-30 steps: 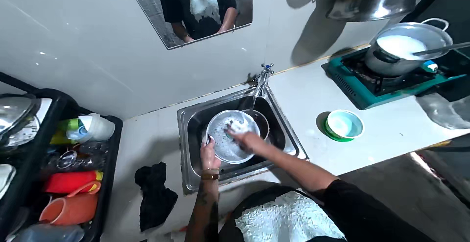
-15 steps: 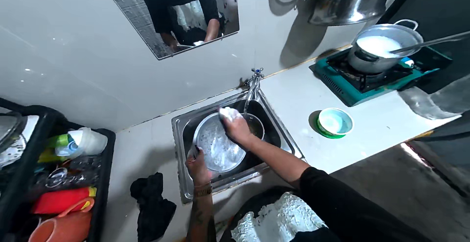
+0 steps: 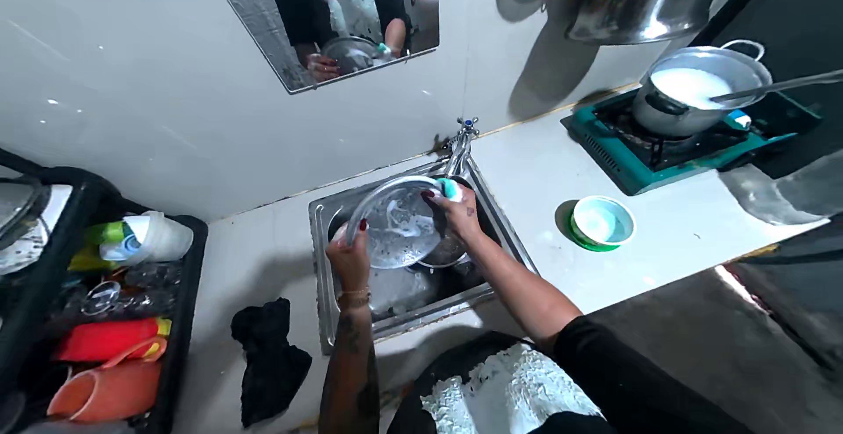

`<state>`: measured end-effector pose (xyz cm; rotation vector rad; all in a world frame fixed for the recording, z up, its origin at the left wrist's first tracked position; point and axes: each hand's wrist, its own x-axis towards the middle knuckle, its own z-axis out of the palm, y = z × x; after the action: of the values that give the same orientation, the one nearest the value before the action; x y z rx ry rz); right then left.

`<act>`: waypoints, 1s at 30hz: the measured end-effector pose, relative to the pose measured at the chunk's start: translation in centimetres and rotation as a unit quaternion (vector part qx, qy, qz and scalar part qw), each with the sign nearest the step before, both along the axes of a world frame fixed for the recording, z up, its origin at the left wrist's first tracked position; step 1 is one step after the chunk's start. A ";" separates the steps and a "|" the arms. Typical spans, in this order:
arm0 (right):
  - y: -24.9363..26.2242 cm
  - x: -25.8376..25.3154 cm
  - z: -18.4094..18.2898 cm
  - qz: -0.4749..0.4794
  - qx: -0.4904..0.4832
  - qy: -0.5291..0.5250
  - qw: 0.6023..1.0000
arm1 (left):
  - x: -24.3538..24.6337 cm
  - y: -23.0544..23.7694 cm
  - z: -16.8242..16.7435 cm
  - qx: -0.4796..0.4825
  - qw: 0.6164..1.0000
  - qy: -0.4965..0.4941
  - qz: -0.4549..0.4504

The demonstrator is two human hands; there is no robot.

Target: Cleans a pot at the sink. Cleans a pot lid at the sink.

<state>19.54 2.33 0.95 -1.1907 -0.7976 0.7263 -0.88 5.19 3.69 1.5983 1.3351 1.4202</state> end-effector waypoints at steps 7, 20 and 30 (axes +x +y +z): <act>-1.1 -4.2 -0.6 -0.059 -0.100 0.347 0.931 | 6.4 -2.5 -4.5 -0.168 0.913 -0.362 0.086; -1.0 -2.9 -1.0 -0.106 -0.065 0.340 0.932 | 7.9 -2.7 -4.3 -0.194 0.911 -0.350 0.099; -5.9 4.2 -2.6 0.145 0.013 -0.340 0.929 | 0.2 -0.2 -3.5 -0.375 0.812 -0.442 -0.074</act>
<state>23.73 -3.62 -1.68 -1.3290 -1.5821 0.5280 -0.69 4.99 0.15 0.3854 0.9462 1.0783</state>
